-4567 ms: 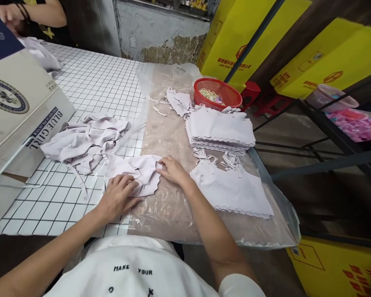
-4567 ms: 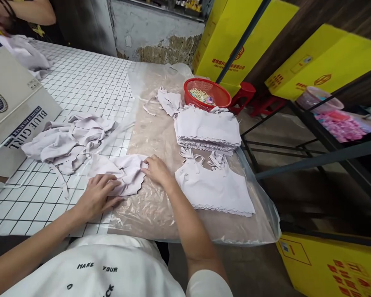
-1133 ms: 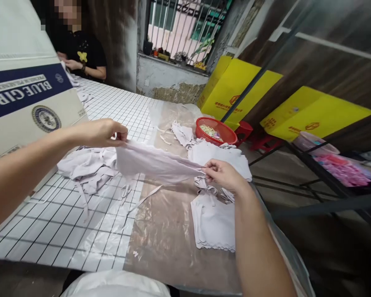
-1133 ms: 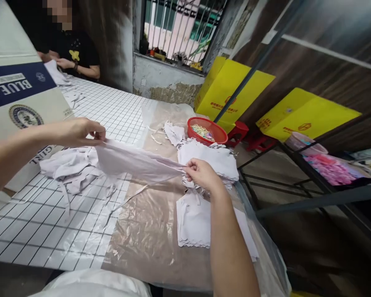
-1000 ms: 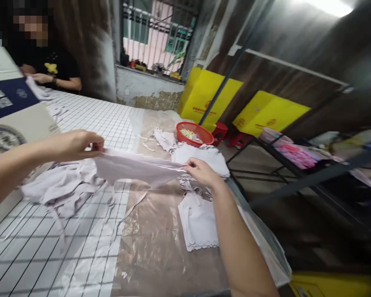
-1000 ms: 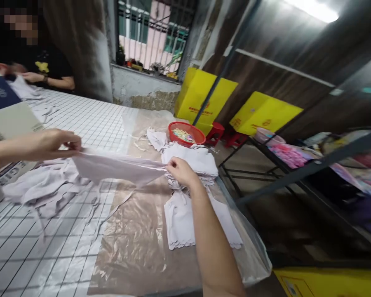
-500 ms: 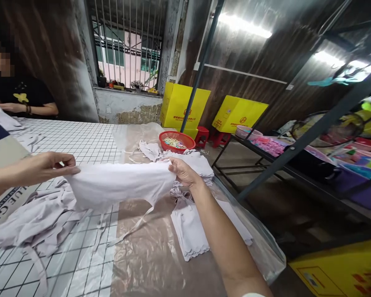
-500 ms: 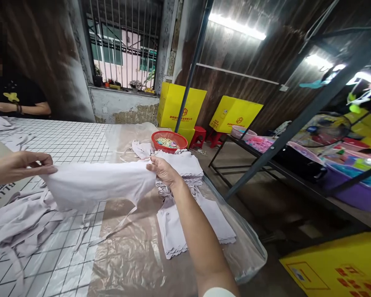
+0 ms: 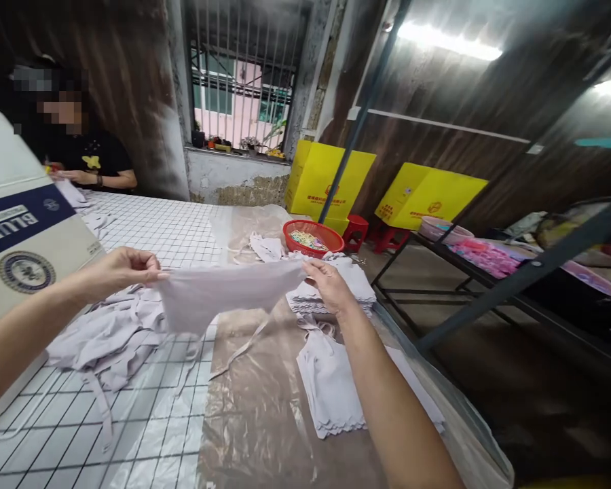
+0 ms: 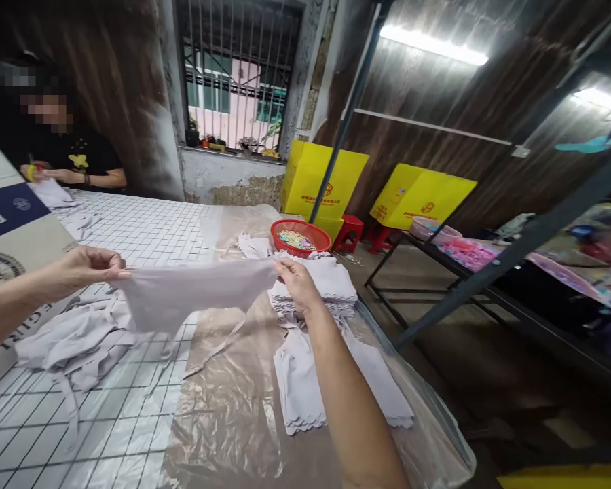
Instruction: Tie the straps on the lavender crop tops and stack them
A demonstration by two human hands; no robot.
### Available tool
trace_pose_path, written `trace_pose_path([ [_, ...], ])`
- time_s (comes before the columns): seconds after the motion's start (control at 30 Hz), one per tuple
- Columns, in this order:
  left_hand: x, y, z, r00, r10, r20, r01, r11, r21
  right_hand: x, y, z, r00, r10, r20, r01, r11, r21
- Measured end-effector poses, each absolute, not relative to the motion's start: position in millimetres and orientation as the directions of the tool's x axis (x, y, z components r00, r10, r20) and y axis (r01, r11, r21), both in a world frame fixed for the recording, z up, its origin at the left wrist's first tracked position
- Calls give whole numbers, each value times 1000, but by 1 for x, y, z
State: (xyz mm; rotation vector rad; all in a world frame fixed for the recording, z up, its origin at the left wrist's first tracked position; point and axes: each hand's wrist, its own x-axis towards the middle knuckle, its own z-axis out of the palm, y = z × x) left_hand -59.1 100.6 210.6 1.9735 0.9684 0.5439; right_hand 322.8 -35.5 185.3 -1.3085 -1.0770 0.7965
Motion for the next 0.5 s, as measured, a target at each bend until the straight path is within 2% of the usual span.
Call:
trace_pose_path([
  [0.17,-54,91,231,643,765,-43,308,-207,929,330,-30,185,355,919,174,96,149,-984],
  [0.33,-55,97,236,670,741,-42,200,-126,972,338,-25,186,357,911,204,70,192,-979],
  [0.5,-48,102,226,733,663,-153,348,-171,922,342,-20,186,370,908,196,93,174,-980],
])
